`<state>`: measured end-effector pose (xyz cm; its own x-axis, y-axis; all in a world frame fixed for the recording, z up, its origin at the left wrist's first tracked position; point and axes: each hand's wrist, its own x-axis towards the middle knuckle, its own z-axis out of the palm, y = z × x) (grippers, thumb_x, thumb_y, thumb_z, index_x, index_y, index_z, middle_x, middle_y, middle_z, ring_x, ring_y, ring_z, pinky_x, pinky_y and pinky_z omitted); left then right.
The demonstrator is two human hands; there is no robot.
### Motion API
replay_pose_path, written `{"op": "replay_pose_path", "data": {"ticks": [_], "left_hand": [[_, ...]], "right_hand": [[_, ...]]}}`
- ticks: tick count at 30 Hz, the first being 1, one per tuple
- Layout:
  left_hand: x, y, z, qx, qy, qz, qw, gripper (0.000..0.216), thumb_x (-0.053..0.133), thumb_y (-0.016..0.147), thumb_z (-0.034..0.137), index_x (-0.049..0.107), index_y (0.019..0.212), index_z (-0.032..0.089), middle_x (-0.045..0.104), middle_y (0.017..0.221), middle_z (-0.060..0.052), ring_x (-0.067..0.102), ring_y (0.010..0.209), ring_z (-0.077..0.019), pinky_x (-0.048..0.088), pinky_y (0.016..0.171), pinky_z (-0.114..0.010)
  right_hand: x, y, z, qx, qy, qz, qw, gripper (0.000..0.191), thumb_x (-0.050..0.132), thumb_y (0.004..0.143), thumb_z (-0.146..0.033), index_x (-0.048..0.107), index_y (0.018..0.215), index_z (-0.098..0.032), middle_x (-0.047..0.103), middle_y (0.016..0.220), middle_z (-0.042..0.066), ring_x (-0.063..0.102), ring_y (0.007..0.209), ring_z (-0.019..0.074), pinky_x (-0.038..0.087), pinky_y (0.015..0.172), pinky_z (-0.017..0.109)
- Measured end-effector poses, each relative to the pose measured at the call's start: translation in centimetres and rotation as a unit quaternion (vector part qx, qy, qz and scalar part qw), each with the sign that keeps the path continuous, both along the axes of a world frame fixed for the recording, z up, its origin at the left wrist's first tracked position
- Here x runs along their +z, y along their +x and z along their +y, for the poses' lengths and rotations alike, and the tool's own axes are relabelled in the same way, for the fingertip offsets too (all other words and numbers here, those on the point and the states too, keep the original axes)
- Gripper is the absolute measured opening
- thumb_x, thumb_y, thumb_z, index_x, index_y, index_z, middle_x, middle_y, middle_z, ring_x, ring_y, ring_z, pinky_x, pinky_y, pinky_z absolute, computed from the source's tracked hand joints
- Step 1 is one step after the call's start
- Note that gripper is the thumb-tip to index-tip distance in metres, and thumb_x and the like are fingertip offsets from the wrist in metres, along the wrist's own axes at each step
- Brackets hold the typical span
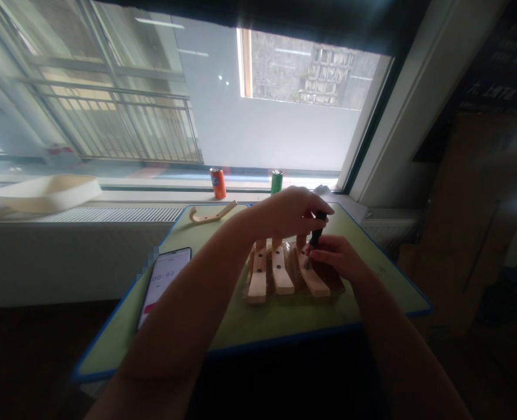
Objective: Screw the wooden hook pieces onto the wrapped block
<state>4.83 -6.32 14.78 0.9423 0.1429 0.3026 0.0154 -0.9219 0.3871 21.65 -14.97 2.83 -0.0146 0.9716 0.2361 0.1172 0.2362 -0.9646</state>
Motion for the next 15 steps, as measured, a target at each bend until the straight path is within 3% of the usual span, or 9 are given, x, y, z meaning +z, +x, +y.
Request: {"op": "replay_pose_path", "data": {"ticks": [3, 6, 10, 12, 15], "left_hand": [[0.25, -0.49, 0.05, -0.023, -0.017, 0.008, 1.0, 0.036, 0.052, 0.08, 0.023, 0.059, 0.116, 0.021, 0.067, 0.098, -0.003, 0.061, 0.075, -0.0107, 0.045, 0.071, -0.024], [0.12, -0.54, 0.07, 0.031, -0.011, -0.031, 0.999, 0.039, 0.058, 0.077, 0.031, 0.059, 0.115, 0.021, 0.066, 0.099, -0.005, 0.061, 0.076, -0.0123, 0.046, 0.07, -0.026], [-0.3, -0.06, 0.29, 0.124, 0.029, -0.061, 0.99, 0.031, 0.061, 0.072, 0.045, 0.067, 0.084, 0.017, 0.064, 0.074, -0.002, 0.058, 0.066, -0.0135, 0.045, 0.069, -0.03], [-0.38, 0.11, 0.31, 0.119, 0.039, -0.062, 0.99, 0.029, 0.061, 0.072, 0.045, 0.065, 0.074, 0.017, 0.061, 0.066, -0.001, 0.056, 0.063, -0.0125, 0.044, 0.069, -0.03], [-0.23, 0.03, 0.17, 0.082, 0.026, -0.062, 0.994, 0.022, 0.061, 0.073, 0.039, 0.065, 0.075, 0.017, 0.061, 0.066, 0.001, 0.056, 0.062, -0.011, 0.044, 0.068, -0.028]], "right_hand": [[0.05, -0.06, -0.06, -0.003, -0.009, -0.008, 1.0, 0.019, 0.072, 0.067, -0.03, 0.069, 0.081, -0.017, 0.068, 0.078, 0.002, 0.062, 0.073, 0.0149, 0.048, 0.068, 0.027], [0.03, -0.15, -0.08, -0.021, -0.027, -0.009, 0.999, 0.02, 0.074, 0.065, -0.029, 0.066, 0.078, -0.017, 0.066, 0.073, 0.0, 0.061, 0.067, 0.0139, 0.048, 0.063, 0.026], [-0.08, -0.3, 0.0, -0.049, -0.034, -0.046, 0.997, 0.024, 0.075, 0.063, -0.032, 0.065, 0.079, -0.017, 0.064, 0.072, 0.0, 0.059, 0.065, 0.0138, 0.048, 0.061, 0.027], [-0.17, -0.36, 0.05, -0.056, -0.031, -0.051, 0.997, 0.025, 0.075, 0.063, -0.033, 0.065, 0.079, -0.017, 0.063, 0.071, 0.0, 0.059, 0.065, 0.0137, 0.048, 0.06, 0.027], [-0.23, -0.38, 0.04, -0.029, -0.02, -0.017, 0.999, 0.023, 0.075, 0.063, -0.03, 0.064, 0.079, -0.018, 0.063, 0.072, -0.001, 0.059, 0.066, 0.0138, 0.048, 0.062, 0.027]]}}
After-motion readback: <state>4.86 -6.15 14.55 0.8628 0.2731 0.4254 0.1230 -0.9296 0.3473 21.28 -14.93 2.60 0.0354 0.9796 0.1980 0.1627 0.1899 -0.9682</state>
